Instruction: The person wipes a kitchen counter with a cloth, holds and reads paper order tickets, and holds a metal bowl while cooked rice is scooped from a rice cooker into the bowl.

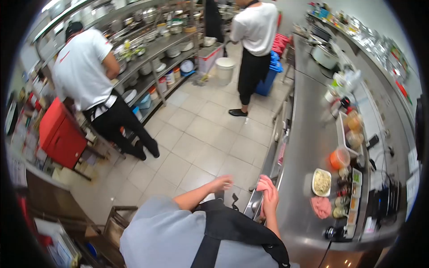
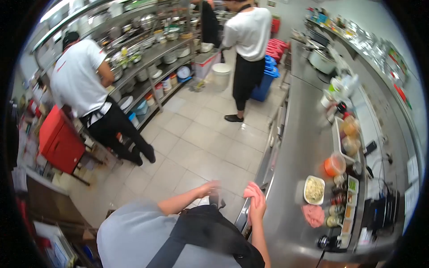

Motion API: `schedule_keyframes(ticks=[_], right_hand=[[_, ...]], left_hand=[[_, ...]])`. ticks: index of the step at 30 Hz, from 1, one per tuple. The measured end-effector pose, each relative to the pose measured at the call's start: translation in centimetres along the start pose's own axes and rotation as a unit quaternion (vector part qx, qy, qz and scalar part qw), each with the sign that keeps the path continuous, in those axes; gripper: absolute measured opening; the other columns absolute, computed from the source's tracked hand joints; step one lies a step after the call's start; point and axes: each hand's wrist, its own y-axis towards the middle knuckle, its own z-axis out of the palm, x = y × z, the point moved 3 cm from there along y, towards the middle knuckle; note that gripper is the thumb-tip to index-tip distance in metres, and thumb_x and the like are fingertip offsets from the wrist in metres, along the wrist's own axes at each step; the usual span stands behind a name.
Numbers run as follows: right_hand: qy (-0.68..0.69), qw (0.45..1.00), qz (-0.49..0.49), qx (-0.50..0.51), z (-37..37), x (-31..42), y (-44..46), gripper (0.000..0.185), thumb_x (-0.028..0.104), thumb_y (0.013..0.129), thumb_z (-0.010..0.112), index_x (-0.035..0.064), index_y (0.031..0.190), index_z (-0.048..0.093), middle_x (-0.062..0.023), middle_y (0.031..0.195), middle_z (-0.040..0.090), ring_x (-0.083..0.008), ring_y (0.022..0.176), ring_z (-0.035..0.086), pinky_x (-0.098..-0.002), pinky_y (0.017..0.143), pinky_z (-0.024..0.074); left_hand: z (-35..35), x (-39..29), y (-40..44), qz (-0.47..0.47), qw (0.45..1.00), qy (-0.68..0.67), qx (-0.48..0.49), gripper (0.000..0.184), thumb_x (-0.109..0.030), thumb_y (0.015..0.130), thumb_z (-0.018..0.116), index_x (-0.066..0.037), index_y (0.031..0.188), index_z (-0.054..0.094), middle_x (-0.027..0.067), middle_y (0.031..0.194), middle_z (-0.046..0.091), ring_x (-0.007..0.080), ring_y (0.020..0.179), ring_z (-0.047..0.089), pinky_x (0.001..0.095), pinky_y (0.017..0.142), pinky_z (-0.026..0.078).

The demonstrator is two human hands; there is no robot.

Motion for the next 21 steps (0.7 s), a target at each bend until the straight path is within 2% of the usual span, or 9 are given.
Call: schedule_keyframes(ticks=[3, 4, 6, 8, 10, 14, 17, 19, 21], right_hand=[[0.43, 0.829, 0.356, 0.0, 2.6, -1.1, -1.9, 0.052, 0.028, 0.095, 0.048, -0.0003, 0.136, 0.031, -0.0127, 0.122, 0.052, -0.0224, 0.111, 0.053, -0.0355, 0.092, 0.0439], [0.429, 0.829, 0.359, 0.005, 2.3, -0.3, -1.9, 0.052, 0.028, 0.095, 0.048, -0.0003, 0.136, 0.031, -0.0127, 0.122, 0.052, -0.0224, 0.111, 0.053, -0.0355, 0.092, 0.0439], [0.685, 0.641, 0.344, 0.037, 1.1, 3.3, -0.6, 0.054, 0.034, 0.096, 0.047, 0.0009, 0.136, 0.033, -0.0134, 0.125, 0.051, -0.0231, 0.115, 0.051, -0.0363, 0.095, 0.0438], [0.697, 0.619, 0.354, 0.071, 0.3, 3.4, -0.8, 0.053, 0.035, 0.096, 0.045, 0.0014, 0.136, 0.034, -0.0143, 0.127, 0.05, -0.0236, 0.114, 0.052, -0.037, 0.095, 0.0448], [0.709, 0.576, 0.391, 0.113, -1.2, 3.2, -1.4, 0.049, 0.03, 0.097, 0.044, 0.0008, 0.134, 0.036, -0.0144, 0.125, 0.052, -0.0245, 0.111, 0.055, -0.0382, 0.094, 0.046], [0.71, 0.596, 0.372, 0.037, -5.1, 1.2, -3.1, 0.042, 0.027, 0.096, 0.046, -0.0001, 0.127, 0.044, -0.0136, 0.123, 0.054, -0.0256, 0.109, 0.056, -0.0381, 0.092, 0.047], [0.699, 0.61, 0.367, -0.074, -8.9, -1.1, -4.8, 0.036, 0.022, 0.096, 0.045, 0.0001, 0.125, 0.045, -0.0133, 0.121, 0.055, -0.0251, 0.109, 0.056, -0.0382, 0.091, 0.0465], [0.303, 0.862, 0.368, -0.169, -10.6, -4.6, -6.6, 0.035, 0.014, 0.093, 0.048, 0.0005, 0.126, 0.045, -0.014, 0.121, 0.054, -0.0269, 0.108, 0.055, -0.0382, 0.09, 0.0456], [0.134, 0.915, 0.331, -0.189, -11.5, -4.6, -7.2, 0.037, 0.011, 0.091, 0.049, 0.0013, 0.126, 0.046, -0.0148, 0.122, 0.053, -0.0292, 0.109, 0.054, -0.0388, 0.091, 0.0439]], left_hand=[[10.9, -7.0, -4.5, 0.098, 0.976, 0.132, 0.144, 0.059, -0.032, 0.092, 0.056, -0.011, 0.142, 0.032, 0.0085, 0.128, 0.05, 0.0161, 0.116, 0.049, 0.034, 0.093, 0.046], [12.4, -7.5, -4.1, 0.145, 0.966, 0.142, 0.163, 0.051, -0.027, 0.09, 0.059, -0.008, 0.134, 0.042, 0.0077, 0.119, 0.055, 0.0139, 0.106, 0.053, 0.0311, 0.087, 0.047], [14.1, -7.8, -3.0, 0.191, 0.953, 0.151, 0.181, 0.043, -0.023, 0.089, 0.062, -0.005, 0.126, 0.052, 0.0069, 0.11, 0.06, 0.0116, 0.097, 0.057, 0.0283, 0.082, 0.049], [13.8, -7.9, -2.0, 0.261, 0.935, 0.233, 0.059, 0.023, -0.018, 0.084, 0.068, -0.001, 0.1, 0.066, 0.0027, 0.083, 0.066, 0.0064, 0.072, 0.057, 0.0231, 0.064, 0.048], [14.8, -8.8, -2.9, 0.299, 0.929, 0.208, 0.068, 0.016, -0.016, 0.084, 0.068, -0.002, 0.09, 0.067, -0.001, 0.072, 0.063, 0.0053, 0.064, 0.054, 0.0236, 0.057, 0.046], [17.9, -11.4, -6.5, 0.276, 0.929, 0.186, 0.165, 0.026, -0.016, 0.09, 0.06, -0.003, 0.113, 0.059, 0.0021, 0.097, 0.063, 0.0087, 0.086, 0.057, 0.0248, 0.076, 0.047], [18.2, -12.1, -6.6, 0.278, 0.934, 0.195, 0.113, 0.039, -0.023, 0.093, 0.055, -0.004, 0.127, 0.049, 0.0067, 0.113, 0.058, 0.0133, 0.099, 0.057, 0.0271, 0.085, 0.047], [17.2, -11.5, -6.1, 0.281, 0.929, 0.215, 0.105, 0.041, -0.025, 0.093, 0.054, -0.004, 0.128, 0.048, 0.0083, 0.117, 0.057, 0.0145, 0.102, 0.057, 0.0276, 0.086, 0.047], [15.1, -10.0, -4.8, 0.184, 0.964, 0.192, 0.026, 0.035, -0.023, 0.093, 0.054, -0.004, 0.122, 0.053, 0.0048, 0.112, 0.06, 0.0136, 0.095, 0.059, 0.0279, 0.079, 0.048]])
